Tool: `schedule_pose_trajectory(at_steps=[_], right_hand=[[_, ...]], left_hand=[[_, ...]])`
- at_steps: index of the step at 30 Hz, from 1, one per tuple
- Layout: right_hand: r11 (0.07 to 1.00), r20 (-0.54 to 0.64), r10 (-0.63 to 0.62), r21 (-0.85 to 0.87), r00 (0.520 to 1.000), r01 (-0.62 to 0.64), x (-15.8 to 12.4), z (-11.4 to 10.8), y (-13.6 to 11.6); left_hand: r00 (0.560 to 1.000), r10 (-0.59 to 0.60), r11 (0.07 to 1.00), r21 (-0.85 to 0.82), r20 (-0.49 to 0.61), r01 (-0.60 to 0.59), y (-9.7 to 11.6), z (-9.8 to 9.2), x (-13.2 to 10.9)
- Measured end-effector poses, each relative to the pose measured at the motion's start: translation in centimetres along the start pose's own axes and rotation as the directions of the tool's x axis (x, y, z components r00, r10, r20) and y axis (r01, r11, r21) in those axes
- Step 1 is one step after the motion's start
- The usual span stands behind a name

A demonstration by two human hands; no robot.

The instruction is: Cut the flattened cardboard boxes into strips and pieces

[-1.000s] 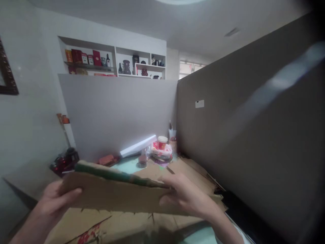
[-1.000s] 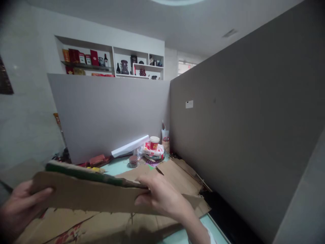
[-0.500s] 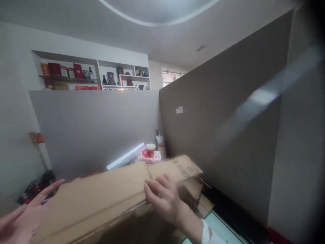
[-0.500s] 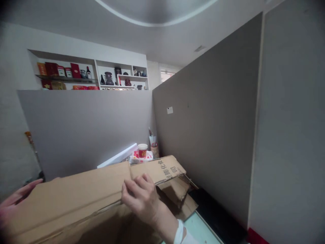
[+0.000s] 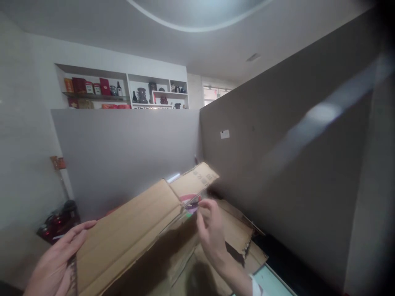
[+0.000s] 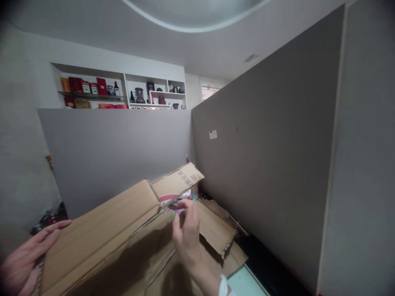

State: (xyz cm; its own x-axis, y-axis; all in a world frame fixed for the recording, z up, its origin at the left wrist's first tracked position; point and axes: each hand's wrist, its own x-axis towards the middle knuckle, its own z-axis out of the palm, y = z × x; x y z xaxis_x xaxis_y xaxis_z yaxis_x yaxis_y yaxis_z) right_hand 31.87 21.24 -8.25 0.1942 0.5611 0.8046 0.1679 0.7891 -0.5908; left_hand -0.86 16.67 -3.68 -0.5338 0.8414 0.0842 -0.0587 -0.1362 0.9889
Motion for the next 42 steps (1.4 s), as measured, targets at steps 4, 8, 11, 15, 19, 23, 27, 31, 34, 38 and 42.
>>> schedule_pose_trajectory(at_steps=[4, 8, 11, 15, 19, 23, 27, 31, 34, 38, 42], right_hand=[[0.854, 0.206, 0.377, 0.301, 0.903, -0.425, 0.2, 0.5, -0.2], [0.648, 0.357, 0.493, 0.458, 0.793, -0.609, -0.5, 1.3, -1.5], [0.566, 0.35, 0.536, 0.527, 0.769, -0.634, -1.1, 1.8, -1.9], [0.554, 0.266, 0.561, 0.583, 0.784, -0.594, -1.4, 2.1, -1.4], [0.571, 0.217, 0.578, 0.581, 0.787, -0.58, -1.2, 1.8, -1.0], [0.564, 0.206, 0.61, 0.566, 0.766, -0.601, -0.9, 1.3, -0.7], [0.546, 0.222, 0.634, 0.55, 0.741, -0.632, -0.5, 0.7, 0.0], [0.544, 0.254, 0.631, 0.529, 0.733, -0.651, -0.2, 0.3, 0.4], [0.555, 0.255, 0.619, 0.527, 0.743, -0.643, 0.1, 0.1, 0.4], [0.566, 0.222, 0.63, 0.524, 0.744, -0.636, 0.4, 0.0, 0.4], [0.559, 0.225, 0.639, 0.521, 0.735, -0.645, 0.5, -0.1, 0.3]], left_hand=[[0.988, -0.057, 0.991, -0.11, 0.147, 0.074, -0.1, 0.5, -1.2], [0.984, -0.049, 0.994, -0.09, 0.172, 0.065, -0.9, 1.1, -1.7], [0.985, -0.025, 0.996, -0.083, 0.172, 0.039, -1.5, 1.3, -1.6], [0.981, -0.005, 0.998, -0.059, 0.192, 0.017, -1.6, 1.6, -1.9], [0.947, -0.009, 0.988, -0.142, 0.32, 0.058, -0.7, 2.2, -3.4], [0.884, 0.007, 0.964, -0.237, 0.468, 0.118, -0.9, 2.2, -4.3], [0.802, -0.13, 0.974, -0.075, 0.583, 0.213, -2.6, 1.1, -3.0], [0.794, -0.072, 0.997, 0.059, 0.604, 0.045, -2.9, 0.8, -2.4], [0.799, -0.041, 0.995, 0.098, 0.6, -0.022, -2.4, 1.1, -2.6], [0.785, -0.01, 0.986, 0.137, 0.62, -0.096, -1.9, 1.1, -2.8], [0.793, 0.015, 0.976, 0.163, 0.609, -0.144, -1.3, 1.1, -3.1]])
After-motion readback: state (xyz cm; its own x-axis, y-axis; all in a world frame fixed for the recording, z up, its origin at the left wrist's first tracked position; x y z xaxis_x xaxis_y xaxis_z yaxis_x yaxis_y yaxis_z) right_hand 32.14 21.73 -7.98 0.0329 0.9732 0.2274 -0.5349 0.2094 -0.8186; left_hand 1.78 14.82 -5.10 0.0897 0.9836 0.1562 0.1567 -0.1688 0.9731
